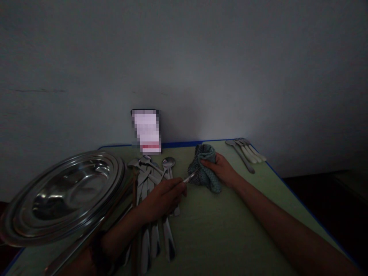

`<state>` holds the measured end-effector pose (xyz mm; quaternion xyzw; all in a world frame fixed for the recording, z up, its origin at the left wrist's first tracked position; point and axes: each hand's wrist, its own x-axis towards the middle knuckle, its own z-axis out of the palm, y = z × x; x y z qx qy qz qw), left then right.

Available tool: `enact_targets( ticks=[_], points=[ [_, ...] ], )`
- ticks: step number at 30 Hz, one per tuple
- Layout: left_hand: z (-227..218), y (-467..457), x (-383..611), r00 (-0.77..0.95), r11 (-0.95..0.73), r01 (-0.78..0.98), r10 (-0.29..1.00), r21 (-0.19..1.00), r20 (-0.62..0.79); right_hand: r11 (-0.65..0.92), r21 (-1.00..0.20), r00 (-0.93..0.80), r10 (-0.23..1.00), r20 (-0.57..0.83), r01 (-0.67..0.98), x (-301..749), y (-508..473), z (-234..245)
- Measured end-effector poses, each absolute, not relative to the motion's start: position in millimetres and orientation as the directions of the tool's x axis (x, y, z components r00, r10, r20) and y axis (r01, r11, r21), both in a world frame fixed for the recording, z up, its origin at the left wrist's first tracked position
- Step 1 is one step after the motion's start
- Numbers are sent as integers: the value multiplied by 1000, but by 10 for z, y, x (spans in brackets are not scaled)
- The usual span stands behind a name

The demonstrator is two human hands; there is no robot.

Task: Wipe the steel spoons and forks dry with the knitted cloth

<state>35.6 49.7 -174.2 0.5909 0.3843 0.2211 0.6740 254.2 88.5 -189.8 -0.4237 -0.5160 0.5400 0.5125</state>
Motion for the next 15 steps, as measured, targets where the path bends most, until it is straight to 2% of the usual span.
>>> enact_targets(
  ticks=[8, 15],
  points=[
    [-1726, 485, 372, 614, 225, 101, 753, 969, -239, 141, -990, 12, 990, 141, 24, 2555, 907, -1882],
    [-1766, 514, 358, 600, 210, 91, 768, 973, -222, 88, -996, -91, 992, 91, -33, 2596, 877, -1884]
  ],
)
